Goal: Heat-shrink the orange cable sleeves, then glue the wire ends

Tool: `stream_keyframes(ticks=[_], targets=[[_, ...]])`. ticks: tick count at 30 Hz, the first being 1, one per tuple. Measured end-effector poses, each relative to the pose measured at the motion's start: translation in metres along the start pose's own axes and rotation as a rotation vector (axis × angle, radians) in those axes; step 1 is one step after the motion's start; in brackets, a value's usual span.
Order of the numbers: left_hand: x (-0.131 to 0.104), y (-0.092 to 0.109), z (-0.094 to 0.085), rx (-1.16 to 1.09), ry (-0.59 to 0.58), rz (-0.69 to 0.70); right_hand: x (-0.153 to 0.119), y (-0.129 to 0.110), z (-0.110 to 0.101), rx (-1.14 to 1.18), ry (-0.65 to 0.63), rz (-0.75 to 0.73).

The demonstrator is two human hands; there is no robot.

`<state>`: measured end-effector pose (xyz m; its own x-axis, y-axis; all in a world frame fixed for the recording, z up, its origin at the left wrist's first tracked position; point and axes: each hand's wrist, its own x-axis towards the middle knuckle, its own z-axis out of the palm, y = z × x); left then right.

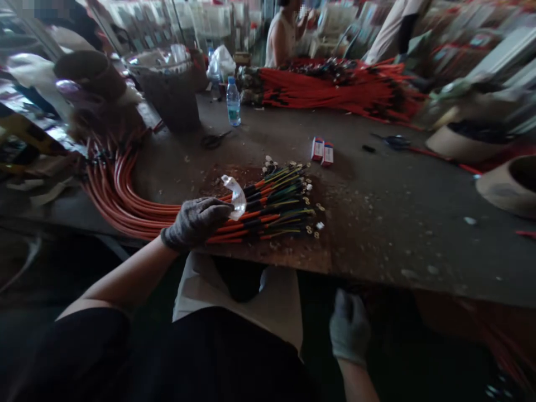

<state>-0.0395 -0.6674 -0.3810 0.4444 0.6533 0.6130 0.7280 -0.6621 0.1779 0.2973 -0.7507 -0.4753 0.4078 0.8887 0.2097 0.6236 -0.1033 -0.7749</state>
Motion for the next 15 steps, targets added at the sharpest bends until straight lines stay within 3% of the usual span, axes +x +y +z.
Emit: stream_keyframes(ticks=[2, 4, 7, 10, 12, 15], targets=[[-0.006, 0.029, 0.010, -0.034, 0.004, 0.058, -0.015, -0.032, 0.012, 0.255, -0.227, -0.046], [-0.012, 0.057, 0.016, -0.084, -0.050, 0.015, -0.023, -0.067, 0.036, 0.553, -0.585, -0.063], [-0.033, 0.083, 0.013, -0.203, -0.158, -0.170, -0.031, -0.095, 0.070, 0.646, -0.640, -0.006], [-0.064, 0.084, 0.003, -0.529, -0.265, -0.254, -0.045, -0.095, 0.079, 0.687, -0.643, 0.058], [-0.079, 0.079, 0.003, -0.727, -0.223, -0.382, -0.055, -0.093, 0.074, 0.739, -0.722, 0.127], [-0.083, 0.074, 0.020, -0.760, -0.059, -0.548, -0.065, -0.097, 0.062, 0.780, -0.854, 0.153]])
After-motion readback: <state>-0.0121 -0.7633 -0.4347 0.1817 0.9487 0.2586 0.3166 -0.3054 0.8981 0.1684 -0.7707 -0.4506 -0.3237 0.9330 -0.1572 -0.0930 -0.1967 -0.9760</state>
